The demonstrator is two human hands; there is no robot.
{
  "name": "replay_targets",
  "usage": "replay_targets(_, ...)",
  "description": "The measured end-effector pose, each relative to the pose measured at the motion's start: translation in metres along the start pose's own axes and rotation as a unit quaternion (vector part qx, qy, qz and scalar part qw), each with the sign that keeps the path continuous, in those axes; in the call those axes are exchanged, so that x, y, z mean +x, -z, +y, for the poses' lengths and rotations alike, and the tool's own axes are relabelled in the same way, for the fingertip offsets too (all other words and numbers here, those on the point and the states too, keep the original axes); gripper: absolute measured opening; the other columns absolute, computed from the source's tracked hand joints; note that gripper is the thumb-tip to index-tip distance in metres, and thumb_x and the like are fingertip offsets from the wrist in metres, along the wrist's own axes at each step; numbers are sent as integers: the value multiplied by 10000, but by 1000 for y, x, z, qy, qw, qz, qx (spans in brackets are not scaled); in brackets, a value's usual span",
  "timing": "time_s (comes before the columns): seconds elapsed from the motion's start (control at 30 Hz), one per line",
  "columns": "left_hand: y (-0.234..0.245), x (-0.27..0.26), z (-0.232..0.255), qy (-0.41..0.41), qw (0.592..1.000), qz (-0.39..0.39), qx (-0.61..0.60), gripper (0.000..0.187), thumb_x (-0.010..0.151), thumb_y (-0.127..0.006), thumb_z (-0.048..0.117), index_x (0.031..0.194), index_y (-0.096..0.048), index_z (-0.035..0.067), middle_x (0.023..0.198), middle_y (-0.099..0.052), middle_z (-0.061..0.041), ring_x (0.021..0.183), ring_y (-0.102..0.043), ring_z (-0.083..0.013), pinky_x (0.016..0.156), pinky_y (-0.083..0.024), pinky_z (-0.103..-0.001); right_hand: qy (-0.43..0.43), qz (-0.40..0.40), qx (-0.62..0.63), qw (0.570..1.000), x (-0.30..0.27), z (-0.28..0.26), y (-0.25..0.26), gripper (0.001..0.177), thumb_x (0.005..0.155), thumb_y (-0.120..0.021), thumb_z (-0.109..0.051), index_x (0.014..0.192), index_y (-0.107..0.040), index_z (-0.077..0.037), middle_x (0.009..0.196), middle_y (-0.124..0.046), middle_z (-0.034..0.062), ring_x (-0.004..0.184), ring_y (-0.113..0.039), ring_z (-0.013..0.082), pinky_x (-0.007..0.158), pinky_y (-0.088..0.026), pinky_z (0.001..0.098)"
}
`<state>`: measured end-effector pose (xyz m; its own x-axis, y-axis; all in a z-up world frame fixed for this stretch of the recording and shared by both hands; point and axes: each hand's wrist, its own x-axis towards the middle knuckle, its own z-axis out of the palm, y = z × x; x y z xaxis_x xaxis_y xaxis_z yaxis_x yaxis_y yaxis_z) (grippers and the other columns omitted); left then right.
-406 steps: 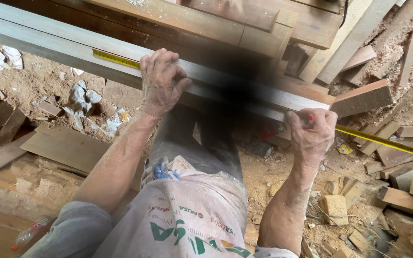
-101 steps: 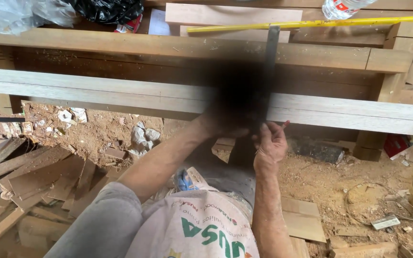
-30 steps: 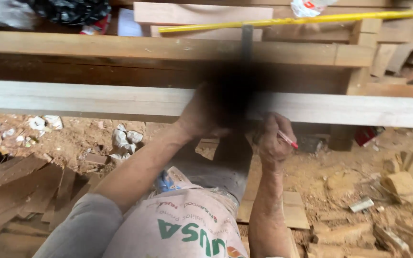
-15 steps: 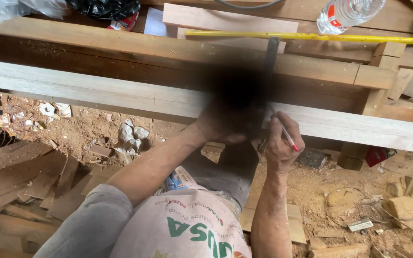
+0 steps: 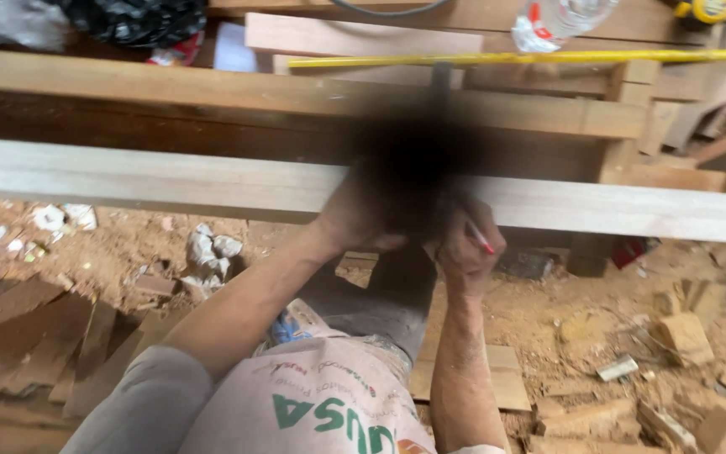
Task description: Measuring and marking a wooden board using a tape measure, pencil, and square for layout purposes.
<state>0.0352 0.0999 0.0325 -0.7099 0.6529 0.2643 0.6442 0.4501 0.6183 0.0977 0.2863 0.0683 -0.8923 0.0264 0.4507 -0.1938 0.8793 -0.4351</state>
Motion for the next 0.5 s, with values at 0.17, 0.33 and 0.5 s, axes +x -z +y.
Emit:
replay_targets(0.17,-4,0,7,34,987,-52,151,680,511,-701,829,934,-706,297,975,-623,57,1051,-611,-216,843,-474,-435,126,12,-124,984,4,7,5,74,941,-679,15,1013,-676,-3,801,-689,113,824,-763,224,818,-634,335)
replay_targets(0.33,7,-1,20,82,979,-103,153,699,628,-722,714,1141,-728,239,1194,-643,-50,1215,-548,-278,1051,-378,-501,40,-2,-168,985,-19,14,-7,77,979,-616,62,1031,-671,80,869,-693,179,930,-754,288,858,-626,353)
replay_targets(0.5,-10,-10,9,62,988,-48,135,730,559,-787,693,1124,-716,238,1154,-626,-58,1199,-542,-299,1020,-393,-509,-142,42,62,987,-29,30,-10,290,1050,-518,-264,927,-721,-98,816,-708,85,819,-734,216,796,-595,329)
